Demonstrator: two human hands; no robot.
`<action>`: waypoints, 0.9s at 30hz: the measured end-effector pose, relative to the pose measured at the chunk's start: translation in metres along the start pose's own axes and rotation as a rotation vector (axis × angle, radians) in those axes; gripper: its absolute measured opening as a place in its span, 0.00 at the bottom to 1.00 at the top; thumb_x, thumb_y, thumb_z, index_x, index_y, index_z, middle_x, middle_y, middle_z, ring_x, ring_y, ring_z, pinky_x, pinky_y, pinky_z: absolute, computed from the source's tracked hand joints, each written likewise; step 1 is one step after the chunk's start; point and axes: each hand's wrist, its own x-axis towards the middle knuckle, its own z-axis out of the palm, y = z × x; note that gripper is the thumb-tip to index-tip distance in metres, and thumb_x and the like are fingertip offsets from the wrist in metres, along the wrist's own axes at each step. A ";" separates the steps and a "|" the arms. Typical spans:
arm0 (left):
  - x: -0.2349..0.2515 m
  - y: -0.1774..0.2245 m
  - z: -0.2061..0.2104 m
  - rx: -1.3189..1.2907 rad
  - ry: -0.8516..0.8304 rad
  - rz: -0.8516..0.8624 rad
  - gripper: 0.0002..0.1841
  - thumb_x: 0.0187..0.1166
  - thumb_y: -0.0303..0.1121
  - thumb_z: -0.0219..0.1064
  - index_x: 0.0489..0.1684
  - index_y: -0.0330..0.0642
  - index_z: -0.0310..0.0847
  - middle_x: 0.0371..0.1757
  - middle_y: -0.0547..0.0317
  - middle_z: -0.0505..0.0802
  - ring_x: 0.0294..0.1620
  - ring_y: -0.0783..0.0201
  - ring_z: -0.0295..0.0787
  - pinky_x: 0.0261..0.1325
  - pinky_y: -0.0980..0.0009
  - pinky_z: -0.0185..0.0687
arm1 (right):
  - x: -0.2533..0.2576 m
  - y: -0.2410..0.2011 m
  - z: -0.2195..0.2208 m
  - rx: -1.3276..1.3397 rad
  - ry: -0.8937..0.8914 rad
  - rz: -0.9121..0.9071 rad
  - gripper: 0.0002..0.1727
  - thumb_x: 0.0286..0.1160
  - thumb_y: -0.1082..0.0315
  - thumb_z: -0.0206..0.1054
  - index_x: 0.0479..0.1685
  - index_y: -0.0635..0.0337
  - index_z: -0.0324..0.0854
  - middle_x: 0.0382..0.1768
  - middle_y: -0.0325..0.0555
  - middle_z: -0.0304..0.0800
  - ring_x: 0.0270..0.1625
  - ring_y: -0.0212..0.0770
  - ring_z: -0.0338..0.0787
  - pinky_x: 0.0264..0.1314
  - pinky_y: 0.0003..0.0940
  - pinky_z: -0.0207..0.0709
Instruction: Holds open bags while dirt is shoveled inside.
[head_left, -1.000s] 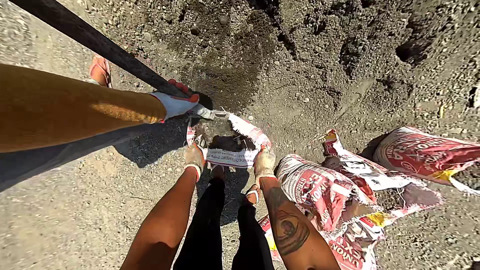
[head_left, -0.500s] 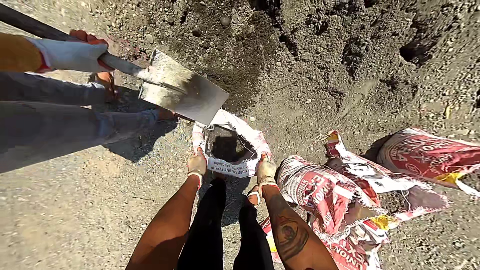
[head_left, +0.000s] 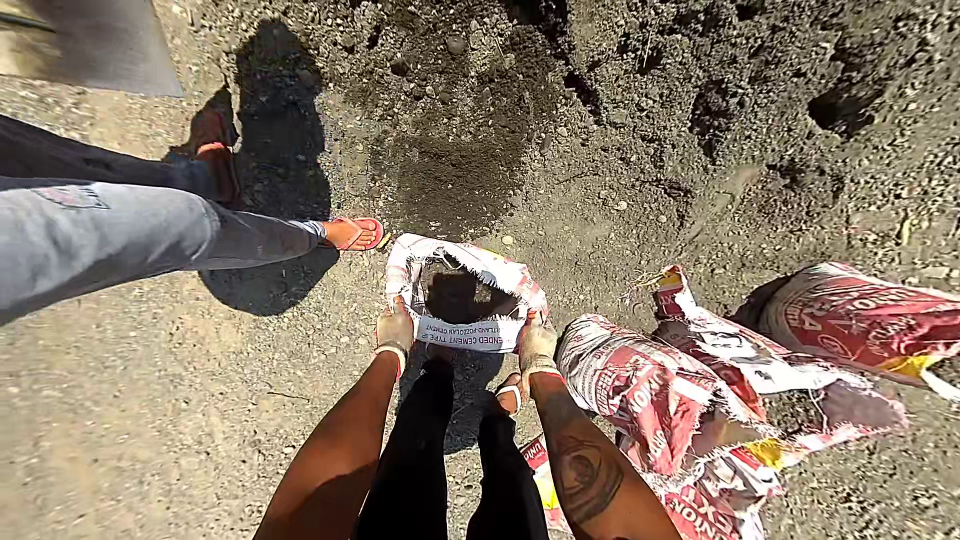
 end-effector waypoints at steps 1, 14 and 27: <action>0.001 -0.001 0.001 -0.003 0.005 0.001 0.32 0.94 0.55 0.45 0.51 0.33 0.86 0.47 0.37 0.92 0.53 0.44 0.90 0.61 0.42 0.80 | 0.001 0.000 0.001 -0.002 0.001 -0.005 0.30 0.94 0.47 0.50 0.67 0.65 0.83 0.54 0.65 0.91 0.56 0.58 0.92 0.63 0.60 0.82; 0.001 0.004 0.000 -0.003 -0.003 0.005 0.32 0.94 0.54 0.45 0.49 0.33 0.87 0.45 0.38 0.92 0.51 0.44 0.90 0.59 0.42 0.81 | 0.001 -0.006 0.002 -0.024 0.007 0.022 0.32 0.94 0.45 0.48 0.67 0.66 0.83 0.54 0.65 0.91 0.56 0.58 0.92 0.62 0.60 0.82; 0.008 0.032 -0.011 0.205 0.091 0.057 0.34 0.88 0.62 0.50 0.50 0.37 0.90 0.52 0.36 0.94 0.60 0.39 0.90 0.66 0.35 0.77 | -0.003 -0.050 0.002 -0.029 0.059 -0.063 0.27 0.85 0.47 0.64 0.65 0.62 0.82 0.51 0.61 0.92 0.55 0.56 0.91 0.62 0.59 0.82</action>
